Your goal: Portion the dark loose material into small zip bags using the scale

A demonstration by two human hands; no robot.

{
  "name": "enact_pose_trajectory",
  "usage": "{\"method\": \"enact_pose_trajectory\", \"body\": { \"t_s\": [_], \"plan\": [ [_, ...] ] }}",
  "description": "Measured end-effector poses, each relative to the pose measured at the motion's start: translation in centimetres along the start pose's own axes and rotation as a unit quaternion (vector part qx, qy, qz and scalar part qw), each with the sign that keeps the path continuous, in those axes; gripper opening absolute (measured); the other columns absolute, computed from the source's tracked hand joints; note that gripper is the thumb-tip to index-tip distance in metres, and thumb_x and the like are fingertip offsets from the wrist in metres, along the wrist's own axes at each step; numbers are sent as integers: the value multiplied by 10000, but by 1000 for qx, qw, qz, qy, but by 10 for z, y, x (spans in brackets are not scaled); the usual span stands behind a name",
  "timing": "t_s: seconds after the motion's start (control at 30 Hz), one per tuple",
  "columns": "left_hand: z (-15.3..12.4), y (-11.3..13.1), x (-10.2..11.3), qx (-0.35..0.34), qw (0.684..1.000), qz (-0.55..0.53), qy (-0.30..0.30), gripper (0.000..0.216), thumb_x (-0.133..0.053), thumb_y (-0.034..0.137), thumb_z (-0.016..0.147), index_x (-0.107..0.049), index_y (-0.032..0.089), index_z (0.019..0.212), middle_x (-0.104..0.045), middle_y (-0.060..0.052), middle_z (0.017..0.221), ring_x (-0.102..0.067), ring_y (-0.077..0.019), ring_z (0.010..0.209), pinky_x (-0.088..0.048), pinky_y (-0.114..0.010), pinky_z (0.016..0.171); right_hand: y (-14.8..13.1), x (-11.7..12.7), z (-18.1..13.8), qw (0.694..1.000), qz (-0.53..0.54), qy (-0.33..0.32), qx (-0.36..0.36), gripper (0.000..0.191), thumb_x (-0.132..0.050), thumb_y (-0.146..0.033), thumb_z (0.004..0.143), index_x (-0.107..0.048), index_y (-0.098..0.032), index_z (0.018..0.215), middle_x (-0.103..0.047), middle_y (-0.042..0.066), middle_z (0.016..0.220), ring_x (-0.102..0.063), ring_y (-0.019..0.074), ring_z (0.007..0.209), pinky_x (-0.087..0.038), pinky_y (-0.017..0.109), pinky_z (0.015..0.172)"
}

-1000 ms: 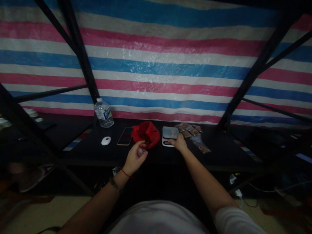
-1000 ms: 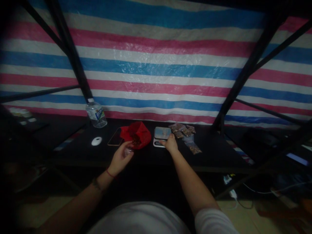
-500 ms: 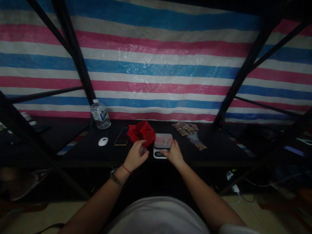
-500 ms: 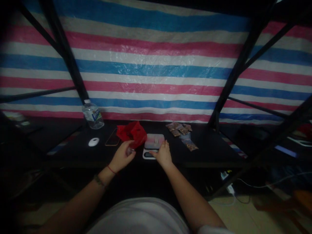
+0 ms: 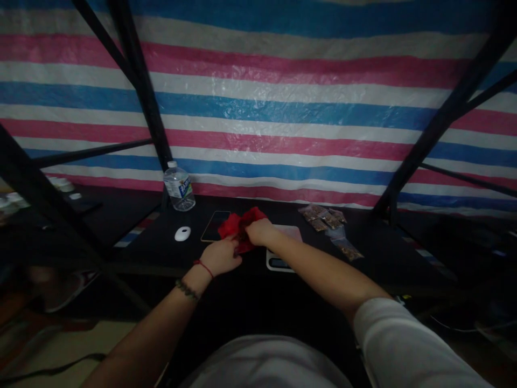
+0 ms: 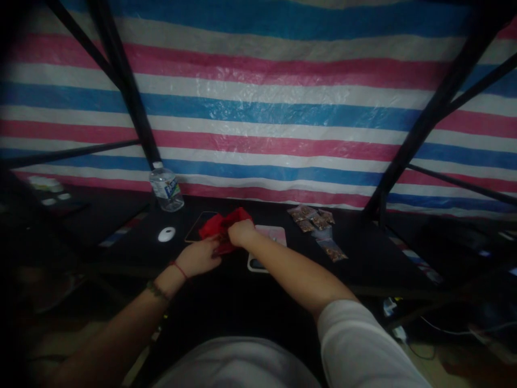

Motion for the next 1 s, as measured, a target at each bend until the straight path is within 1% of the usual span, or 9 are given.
{"method": "enact_pose_trajectory", "body": {
  "t_s": [0.1, 0.27, 0.33, 0.43, 0.57, 0.67, 0.8, 0.9, 1.0],
  "plan": [
    [-3, -20, 7, 63, 998, 0, -28, 150, -604, 295, 658, -677, 199, 748, -696, -97, 720, -681, -247, 681, -507, -310, 627, 16, -2, 2, 999, -11, 4, -49, 309, -593, -150, 793, -684, -108, 1085, -671, 253, 1095, -664, 370, 999, -514, 493, 796],
    [-20, -16, 14, 91, 995, -2, -30, 130, -591, 287, 670, -651, 174, 694, -677, -111, 684, -675, -252, 670, -507, -319, 632, 14, 5, -6, 996, -15, 88, -5, 705, -668, -223, 749, -426, -234, 1412, -523, 218, 1334, -620, 351, 1063, -501, 478, 842],
    [-28, -2, 18, 75, 997, -11, -17, 148, -577, 269, 691, -659, 170, 764, -679, -118, 718, -672, -263, 691, -520, -353, 674, 8, 7, -12, 994, 10, 91, 64, 643, -689, -218, 730, -509, -235, 1347, -526, 184, 1339, -611, 326, 1063, -500, 438, 856],
    [-39, 20, 32, 22, 995, -77, 54, 338, -582, 229, 689, -646, 168, 1015, -681, -132, 980, -665, -271, 890, -522, -387, 835, 21, 17, -35, 980, 83, 132, 123, 371, -665, -254, 774, -655, -212, 1142, -584, 119, 1283, -572, 283, 1115, -457, 396, 946],
    [-42, 36, 40, -30, 972, -200, 123, 466, -582, 228, 711, -587, 175, 1174, -624, -106, 1192, -591, -253, 1111, -443, -396, 1023, 95, 24, -84, 943, 149, 292, -50, 522, -620, -387, 824, -554, -174, 1296, -534, 135, 1351, -458, 292, 1269, -352, 457, 1069],
    [-37, 43, 23, -25, 968, -228, 98, 502, -580, 226, 718, -571, 173, 1217, -639, -103, 1182, -607, -253, 1090, -457, -398, 1010, 127, -8, -104, 941, 168, 264, -129, 687, -667, -417, 769, -486, -130, 1366, -514, 167, 1379, -460, 294, 1292, -354, 442, 1079],
    [-38, 51, -2, -33, 975, -205, 85, 517, -581, 199, 715, -574, 167, 1232, -646, -114, 1163, -611, -254, 1083, -466, -388, 1004, 130, -45, -100, 950, 183, 208, -145, 583, -636, -337, 796, -540, -94, 1317, -595, 174, 1296, -557, 273, 1200, -414, 377, 1024],
    [-43, 44, -10, -11, 978, -179, 106, 541, -598, 256, 738, -548, 151, 1267, -630, -128, 1156, -620, -255, 1051, -490, -380, 970, 128, -50, -92, 947, 212, 184, -153, 499, -609, -277, 816, -571, -113, 1285, -684, 151, 1144, -652, 247, 1017, -481, 341, 905],
    [-45, 24, -4, 47, 975, -157, 150, 669, -620, 385, 769, -452, 126, 1362, -575, -163, 1249, -600, -284, 1106, -478, -402, 984, 120, -34, -86, 933, 251, 214, -141, 441, -634, -243, 783, -616, -151, 1214, -696, 122, 1106, -662, 222, 949, -493, 324, 864]
  ]
}}
Point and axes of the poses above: each hand's wrist, its own z-axis towards the middle knuckle, its own x-axis out of the back of the hand, y = z × x, the point moved 7 cm from there along z, towards the middle knuckle
